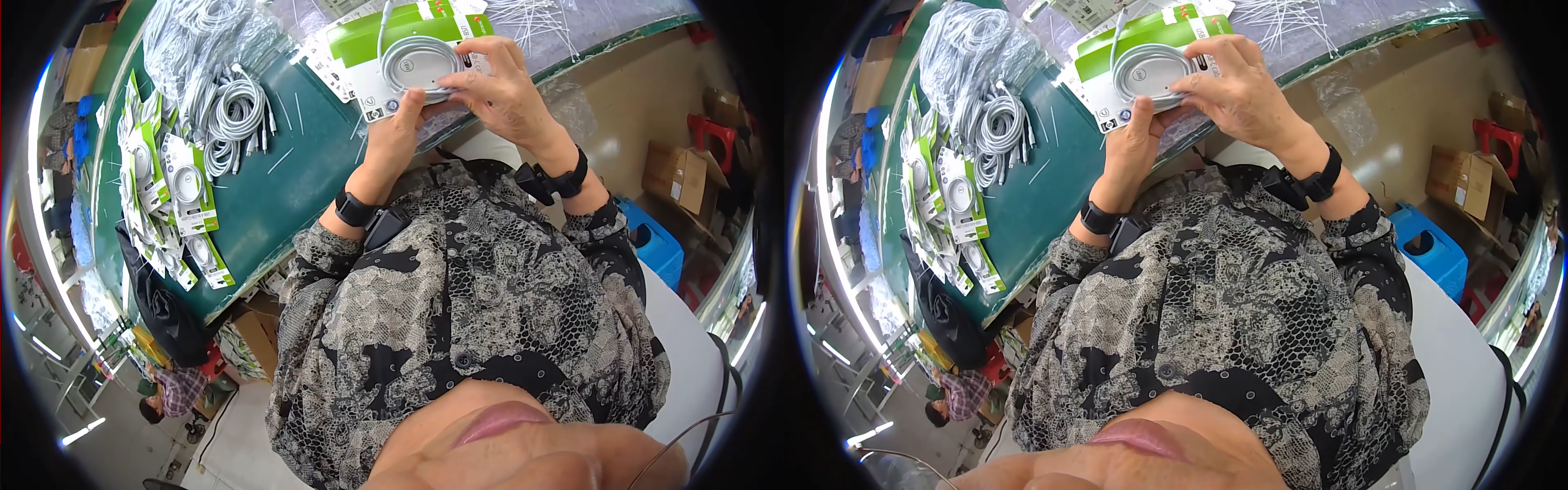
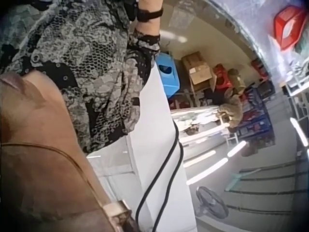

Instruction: The person packages a cable by aligning it onto a cardboard backing and threading a plastic tie through the holes to pull it tight. They then turn the package over, thread a second plastic tie through the remaining holes, and pull it tight by hand.

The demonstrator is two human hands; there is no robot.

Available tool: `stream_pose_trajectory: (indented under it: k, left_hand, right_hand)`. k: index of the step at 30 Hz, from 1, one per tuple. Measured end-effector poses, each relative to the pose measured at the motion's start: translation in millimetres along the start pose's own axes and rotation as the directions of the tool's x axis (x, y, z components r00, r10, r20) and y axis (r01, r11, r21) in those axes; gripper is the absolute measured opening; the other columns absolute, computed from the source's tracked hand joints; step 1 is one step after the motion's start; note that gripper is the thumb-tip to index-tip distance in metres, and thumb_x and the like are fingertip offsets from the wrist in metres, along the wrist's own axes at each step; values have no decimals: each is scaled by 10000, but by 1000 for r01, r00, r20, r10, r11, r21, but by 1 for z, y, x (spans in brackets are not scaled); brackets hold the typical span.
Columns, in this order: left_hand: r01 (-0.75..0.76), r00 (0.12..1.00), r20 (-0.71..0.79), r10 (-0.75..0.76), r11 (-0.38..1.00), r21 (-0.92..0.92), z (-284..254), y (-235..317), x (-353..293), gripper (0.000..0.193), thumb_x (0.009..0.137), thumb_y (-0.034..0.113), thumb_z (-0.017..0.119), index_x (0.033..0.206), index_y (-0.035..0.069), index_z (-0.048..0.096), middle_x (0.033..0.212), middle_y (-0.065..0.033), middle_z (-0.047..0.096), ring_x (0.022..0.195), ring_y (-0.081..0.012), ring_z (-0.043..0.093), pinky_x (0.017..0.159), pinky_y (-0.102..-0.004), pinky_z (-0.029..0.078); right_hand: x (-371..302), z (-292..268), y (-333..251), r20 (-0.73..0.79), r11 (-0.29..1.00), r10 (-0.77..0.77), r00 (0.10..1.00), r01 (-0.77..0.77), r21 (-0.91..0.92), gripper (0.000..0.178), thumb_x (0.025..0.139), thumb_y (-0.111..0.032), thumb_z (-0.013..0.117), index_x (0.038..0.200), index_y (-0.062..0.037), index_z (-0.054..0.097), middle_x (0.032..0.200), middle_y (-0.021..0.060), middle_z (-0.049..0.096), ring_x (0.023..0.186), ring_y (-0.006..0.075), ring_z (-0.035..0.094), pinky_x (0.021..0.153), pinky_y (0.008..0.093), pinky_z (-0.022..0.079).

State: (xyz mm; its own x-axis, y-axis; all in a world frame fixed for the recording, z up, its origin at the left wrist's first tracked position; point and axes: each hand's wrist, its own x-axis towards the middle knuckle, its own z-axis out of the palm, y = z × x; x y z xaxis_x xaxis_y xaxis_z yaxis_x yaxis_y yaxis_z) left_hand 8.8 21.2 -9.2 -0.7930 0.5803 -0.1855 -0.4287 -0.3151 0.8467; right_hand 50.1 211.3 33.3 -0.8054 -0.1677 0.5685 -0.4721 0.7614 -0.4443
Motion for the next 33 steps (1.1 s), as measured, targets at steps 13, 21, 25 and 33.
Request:
stream_pose_trajectory:
  k: [13, 21, 25, 33]
  left_hand:
    - [29, 999, -32, -32, 996, -78, 12, 10, 2, 307, 929, 80, 538, 1203, -52, 499, 1128, -121, 600, 981, -201, 617, 891, -317, 508]
    - [97, 993, 75, -89, 990, -107, 5, 8, 1, 356, 943, 49, 490, 1288, -15, 425, 1213, -132, 542, 1066, -232, 578, 908, -386, 516]
    - [54, 998, -18, -56, 995, -83, 6, 3, 0, 360, 944, 48, 487, 1292, -17, 419, 1217, -129, 539, 1057, -233, 580, 915, -386, 514]
    - [76, 997, 36, -74, 996, -43, 12, 10, -5, 378, 954, 75, 487, 1311, -11, 395, 1218, -130, 537, 1065, -237, 575, 900, -407, 523]
  right_hand:
    - [0, 4, 3, -44, 991, 9, 999, -3, 137, 146, 727, -60, 707, 858, -114, 671, 845, 6, 568, 839, 203, 555, 813, 329, 411]
    - [-6, 8, 4, 67, 994, -70, 995, 64, 91, 245, 668, -8, 730, 887, -96, 664, 922, 17, 577, 914, 235, 532, 830, 349, 416]
    - [-3, 9, -5, -34, 999, -11, 999, 13, 40, 245, 673, -31, 736, 899, -102, 673, 1066, 31, 562, 990, 241, 500, 847, 348, 418]
    - [1, 3, 0, -12, 999, -53, 999, 53, 7, 265, 676, -53, 744, 930, -100, 687, 1191, 35, 529, 1067, 240, 441, 887, 332, 414]
